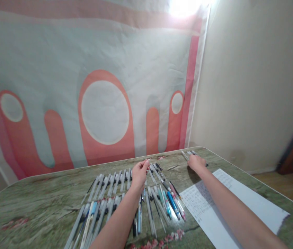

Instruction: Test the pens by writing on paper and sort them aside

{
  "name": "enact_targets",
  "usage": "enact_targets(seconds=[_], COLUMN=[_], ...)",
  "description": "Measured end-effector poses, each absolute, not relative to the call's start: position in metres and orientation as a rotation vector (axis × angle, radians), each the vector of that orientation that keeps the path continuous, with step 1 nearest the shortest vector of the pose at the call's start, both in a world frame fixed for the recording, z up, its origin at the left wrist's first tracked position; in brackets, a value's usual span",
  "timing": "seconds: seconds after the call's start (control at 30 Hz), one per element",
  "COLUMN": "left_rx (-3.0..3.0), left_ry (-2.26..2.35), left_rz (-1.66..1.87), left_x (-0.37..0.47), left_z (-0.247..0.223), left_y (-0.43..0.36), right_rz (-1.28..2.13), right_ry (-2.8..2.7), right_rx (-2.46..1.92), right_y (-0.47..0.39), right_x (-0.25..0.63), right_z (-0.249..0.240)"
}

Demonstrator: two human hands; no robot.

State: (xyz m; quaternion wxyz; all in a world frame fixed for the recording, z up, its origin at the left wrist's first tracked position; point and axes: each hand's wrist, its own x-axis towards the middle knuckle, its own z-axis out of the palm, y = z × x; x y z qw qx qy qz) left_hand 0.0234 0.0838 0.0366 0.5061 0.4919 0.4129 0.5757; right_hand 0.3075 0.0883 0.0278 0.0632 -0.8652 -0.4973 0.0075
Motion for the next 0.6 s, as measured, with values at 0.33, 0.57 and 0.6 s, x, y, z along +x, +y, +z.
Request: enact_targets(seconds=[0.33, 0.57, 0.6], left_rx=[1.201, 1.208, 1.207], left_ry=[1.000, 0.999, 0.998], left_rz=[1.374, 1.370, 1.371], left_x=[0.025, 0.027, 0.027], left_z=[0.039, 0.041, 0.040], left_y=[0.081, 0.077, 0.077], right_rz=[-0.056, -0.063, -0.061], right_ry=[-1.406, -1.376, -1.373], right_rx=[-2.676, -2.675, -2.676], right_y=[0.092, 0.090, 0.089], right_x=[0.321, 0.326, 0.326], right_z=[0.019, 0.017, 0.018])
